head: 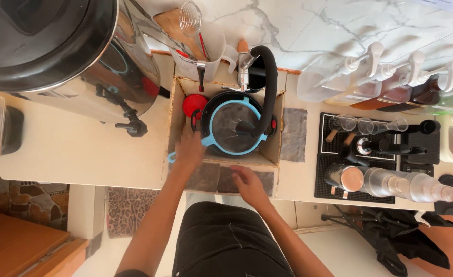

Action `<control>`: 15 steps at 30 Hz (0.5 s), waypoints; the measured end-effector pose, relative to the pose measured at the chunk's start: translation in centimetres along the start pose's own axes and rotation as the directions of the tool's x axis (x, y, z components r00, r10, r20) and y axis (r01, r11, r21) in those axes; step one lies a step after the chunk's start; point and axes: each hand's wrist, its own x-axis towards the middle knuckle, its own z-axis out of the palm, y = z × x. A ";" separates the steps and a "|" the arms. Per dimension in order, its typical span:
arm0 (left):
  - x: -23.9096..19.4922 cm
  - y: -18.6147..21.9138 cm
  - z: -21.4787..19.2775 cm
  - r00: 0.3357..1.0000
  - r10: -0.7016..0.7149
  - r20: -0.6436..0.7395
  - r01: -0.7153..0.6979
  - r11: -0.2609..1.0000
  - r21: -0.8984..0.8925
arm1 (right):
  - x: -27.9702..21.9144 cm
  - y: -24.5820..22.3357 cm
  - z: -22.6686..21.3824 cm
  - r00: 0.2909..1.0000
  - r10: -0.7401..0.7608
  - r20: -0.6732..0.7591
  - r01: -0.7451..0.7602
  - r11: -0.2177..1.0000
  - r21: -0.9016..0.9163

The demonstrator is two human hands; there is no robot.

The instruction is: Cleaning the espresso bar area, including the portafilter, espresso machine, and surrounding counter.

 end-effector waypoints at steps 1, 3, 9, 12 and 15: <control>-0.3 0.5 -0.9 0.994 -0.009 0.105 0.009 1.000 -0.005 | 0.9 1.5 1.0 0.992 0.091 0.084 -0.101 0.987 0.122; -0.6 0.5 -0.1 0.988 -0.052 0.146 0.055 0.998 -0.019 | 2.4 -0.1 2.2 0.965 0.190 0.180 -0.228 0.949 0.218; -5.4 4.1 -7.0 0.967 -0.016 0.255 0.163 0.805 -0.571 | 3.8 -3.7 3.5 0.902 0.234 0.364 -0.426 0.622 0.657; -8.9 6.0 -9.8 0.971 0.073 0.228 0.153 0.545 -0.824 | 3.0 -4.4 2.6 0.944 0.148 0.295 -0.330 0.417 0.847; -11.2 6.9 -11.5 0.987 0.044 0.152 0.117 0.441 -0.890 | 1.5 -8.9 0.4 0.941 0.205 0.269 -0.327 0.355 0.876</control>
